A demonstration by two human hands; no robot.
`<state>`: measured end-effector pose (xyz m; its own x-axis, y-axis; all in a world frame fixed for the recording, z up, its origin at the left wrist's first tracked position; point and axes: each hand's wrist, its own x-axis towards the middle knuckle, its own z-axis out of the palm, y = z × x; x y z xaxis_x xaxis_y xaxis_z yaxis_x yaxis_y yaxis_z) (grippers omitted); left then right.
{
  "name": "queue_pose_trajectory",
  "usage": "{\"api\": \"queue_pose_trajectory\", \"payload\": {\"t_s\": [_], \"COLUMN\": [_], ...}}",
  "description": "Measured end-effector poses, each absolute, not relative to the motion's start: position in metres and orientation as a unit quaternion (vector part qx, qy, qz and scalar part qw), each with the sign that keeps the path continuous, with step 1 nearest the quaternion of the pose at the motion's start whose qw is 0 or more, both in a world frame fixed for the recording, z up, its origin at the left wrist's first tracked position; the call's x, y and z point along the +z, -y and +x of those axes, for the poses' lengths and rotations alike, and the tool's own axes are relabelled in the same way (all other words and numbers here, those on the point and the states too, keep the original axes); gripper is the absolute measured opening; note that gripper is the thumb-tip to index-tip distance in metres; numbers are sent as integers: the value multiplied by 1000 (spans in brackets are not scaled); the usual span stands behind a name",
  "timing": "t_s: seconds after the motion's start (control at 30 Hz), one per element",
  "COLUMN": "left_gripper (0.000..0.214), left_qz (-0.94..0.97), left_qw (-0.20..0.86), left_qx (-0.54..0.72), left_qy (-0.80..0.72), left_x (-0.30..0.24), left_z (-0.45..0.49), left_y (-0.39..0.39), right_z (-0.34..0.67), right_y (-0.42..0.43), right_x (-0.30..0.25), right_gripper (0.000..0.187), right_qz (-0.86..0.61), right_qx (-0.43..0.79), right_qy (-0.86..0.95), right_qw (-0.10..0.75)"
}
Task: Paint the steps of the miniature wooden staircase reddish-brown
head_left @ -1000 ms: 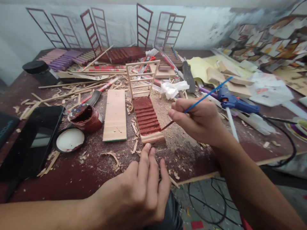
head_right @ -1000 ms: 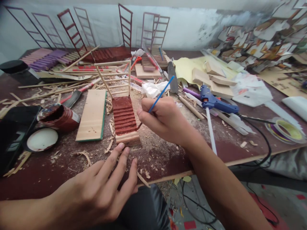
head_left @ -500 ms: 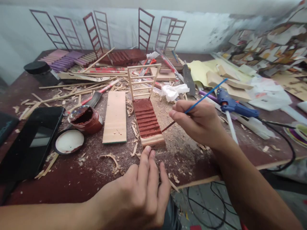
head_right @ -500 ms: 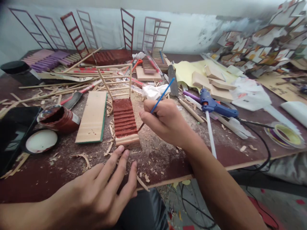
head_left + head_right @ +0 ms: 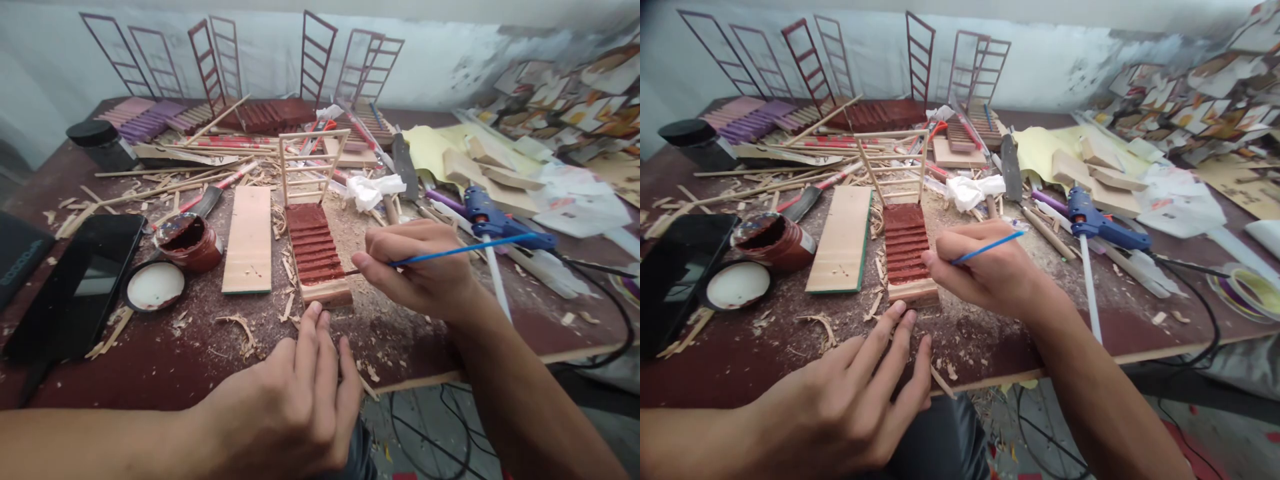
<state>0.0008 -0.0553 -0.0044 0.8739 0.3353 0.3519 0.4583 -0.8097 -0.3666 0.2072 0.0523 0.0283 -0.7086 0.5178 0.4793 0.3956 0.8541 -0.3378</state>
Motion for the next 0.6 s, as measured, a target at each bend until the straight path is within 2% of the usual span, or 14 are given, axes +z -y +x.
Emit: {"api": "queue_pose_trajectory", "payload": {"t_s": [0.17, 0.33, 0.6], "left_gripper": [41, 42, 42], "left_qz": [-942, -942, -941], "left_qw": [223, 223, 225], "left_qx": [-134, -130, -135], "left_qy": [213, 213, 212], "left_x": [-4, -5, -5], "left_z": [0, 0, -1], "left_y": [56, 56, 56], "right_z": [207, 206, 205], "right_y": [-51, -52, -51], "right_x": [29, 29, 28], "right_gripper": [38, 40, 38], "right_qz": [-258, -252, -251], "right_qx": [96, 103, 122], "right_qy": [905, 915, 907], "right_qw": [324, 296, 315]}}
